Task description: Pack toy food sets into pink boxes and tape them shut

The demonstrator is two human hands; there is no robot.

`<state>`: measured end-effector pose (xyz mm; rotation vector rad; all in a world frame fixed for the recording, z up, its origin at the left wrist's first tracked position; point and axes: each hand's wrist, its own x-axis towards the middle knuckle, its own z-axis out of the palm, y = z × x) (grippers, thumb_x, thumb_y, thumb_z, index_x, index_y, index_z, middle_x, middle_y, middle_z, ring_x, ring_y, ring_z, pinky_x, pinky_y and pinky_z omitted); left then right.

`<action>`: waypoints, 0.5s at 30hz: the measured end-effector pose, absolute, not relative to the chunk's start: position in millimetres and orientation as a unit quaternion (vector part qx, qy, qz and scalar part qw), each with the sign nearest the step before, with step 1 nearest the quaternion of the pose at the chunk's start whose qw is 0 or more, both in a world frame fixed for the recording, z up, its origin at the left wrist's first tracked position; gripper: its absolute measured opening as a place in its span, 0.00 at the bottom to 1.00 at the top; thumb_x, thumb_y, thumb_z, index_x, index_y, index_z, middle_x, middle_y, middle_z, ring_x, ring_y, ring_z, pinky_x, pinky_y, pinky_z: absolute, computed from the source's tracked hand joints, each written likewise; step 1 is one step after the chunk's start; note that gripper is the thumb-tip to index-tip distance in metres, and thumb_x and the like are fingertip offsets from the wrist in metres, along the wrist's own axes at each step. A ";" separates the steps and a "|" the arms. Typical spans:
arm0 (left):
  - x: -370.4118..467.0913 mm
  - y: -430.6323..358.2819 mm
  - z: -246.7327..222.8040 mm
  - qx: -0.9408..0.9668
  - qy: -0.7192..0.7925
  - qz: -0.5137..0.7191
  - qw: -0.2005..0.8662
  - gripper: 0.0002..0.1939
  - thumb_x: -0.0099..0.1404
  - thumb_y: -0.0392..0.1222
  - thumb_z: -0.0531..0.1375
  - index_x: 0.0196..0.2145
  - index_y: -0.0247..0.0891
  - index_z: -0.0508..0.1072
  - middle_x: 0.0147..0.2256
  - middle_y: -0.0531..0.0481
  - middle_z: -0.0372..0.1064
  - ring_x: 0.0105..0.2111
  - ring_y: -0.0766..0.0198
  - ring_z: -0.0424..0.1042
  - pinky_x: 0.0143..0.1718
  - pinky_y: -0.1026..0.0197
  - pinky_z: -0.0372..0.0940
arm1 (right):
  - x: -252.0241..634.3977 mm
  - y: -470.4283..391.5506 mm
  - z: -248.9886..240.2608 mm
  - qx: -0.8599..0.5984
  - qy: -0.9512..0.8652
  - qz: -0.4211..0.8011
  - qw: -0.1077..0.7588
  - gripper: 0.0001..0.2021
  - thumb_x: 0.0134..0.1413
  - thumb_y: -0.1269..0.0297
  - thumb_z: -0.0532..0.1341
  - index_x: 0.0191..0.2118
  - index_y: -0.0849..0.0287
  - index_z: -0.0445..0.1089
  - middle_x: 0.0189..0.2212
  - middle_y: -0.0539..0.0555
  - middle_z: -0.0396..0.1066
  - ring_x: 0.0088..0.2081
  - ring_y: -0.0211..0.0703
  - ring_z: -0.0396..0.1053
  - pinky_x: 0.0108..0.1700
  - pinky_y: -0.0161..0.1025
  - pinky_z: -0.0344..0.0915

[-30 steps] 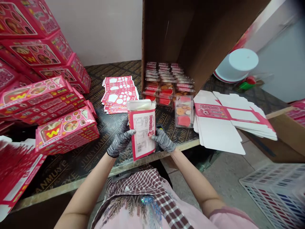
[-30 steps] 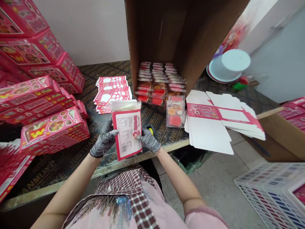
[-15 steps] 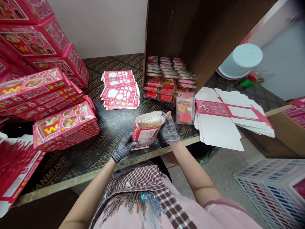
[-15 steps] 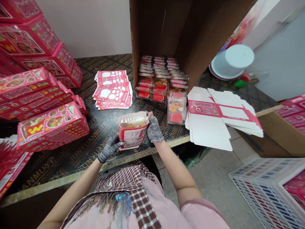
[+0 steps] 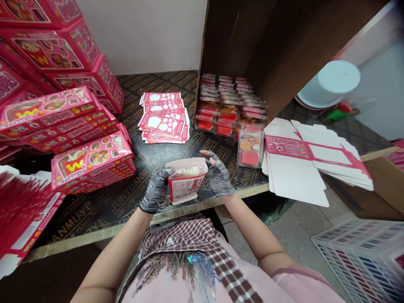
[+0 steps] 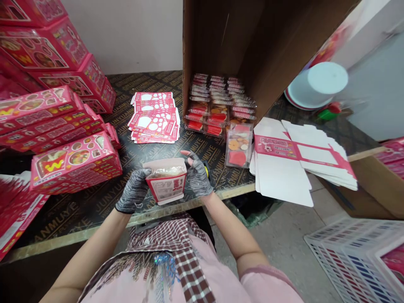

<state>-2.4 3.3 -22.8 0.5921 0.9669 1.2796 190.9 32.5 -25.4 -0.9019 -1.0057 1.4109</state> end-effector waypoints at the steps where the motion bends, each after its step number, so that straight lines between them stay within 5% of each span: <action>1: -5.8 3.7 -23.8 0.278 0.429 0.570 0.643 0.14 0.50 0.44 0.69 0.35 0.35 0.81 0.35 0.49 0.81 0.38 0.57 0.79 0.46 0.56 0.72 | 190.5 30.9 -27.8 -0.373 -0.411 0.618 0.556 0.20 0.50 0.50 0.67 0.48 0.52 0.73 0.35 0.50 0.76 0.32 0.43 0.71 0.36 0.39 0.68; 5: -12.0 0.9 -21.9 0.309 0.428 0.581 0.620 0.16 0.47 0.39 0.69 0.37 0.36 0.82 0.35 0.49 0.81 0.35 0.60 0.78 0.40 0.59 0.72 | 182.1 23.4 -34.8 -0.362 -0.404 0.624 0.563 0.20 0.44 0.58 0.72 0.46 0.51 0.75 0.33 0.47 0.76 0.31 0.40 0.71 0.35 0.37 0.67; 8: -6.2 -3.8 -16.0 0.297 0.436 0.650 0.547 0.17 0.43 0.35 0.71 0.35 0.41 0.82 0.34 0.53 0.81 0.34 0.62 0.78 0.38 0.63 0.71 | 169.8 17.5 -36.1 -0.359 -0.397 0.586 0.608 0.15 0.47 0.54 0.71 0.40 0.53 0.76 0.33 0.50 0.78 0.36 0.45 0.75 0.42 0.41 0.70; 11: 1.5 -7.4 -11.4 0.292 0.424 0.699 0.496 0.09 0.47 0.41 0.72 0.29 0.42 0.80 0.31 0.54 0.80 0.34 0.59 0.80 0.42 0.57 0.73 | 158.6 12.9 -35.2 -0.359 -0.390 0.526 0.665 0.16 0.52 0.45 0.66 0.34 0.54 0.75 0.36 0.54 0.80 0.43 0.51 0.77 0.49 0.48 0.71; 15: -1.8 -8.3 -9.2 0.362 0.461 0.649 0.484 0.11 0.51 0.46 0.74 0.29 0.39 0.79 0.32 0.49 0.81 0.36 0.53 0.81 0.44 0.53 0.73 | 155.8 13.3 -29.6 -0.402 -0.432 0.476 0.652 0.14 0.54 0.50 0.66 0.27 0.54 0.73 0.32 0.53 0.80 0.39 0.50 0.79 0.50 0.49 0.72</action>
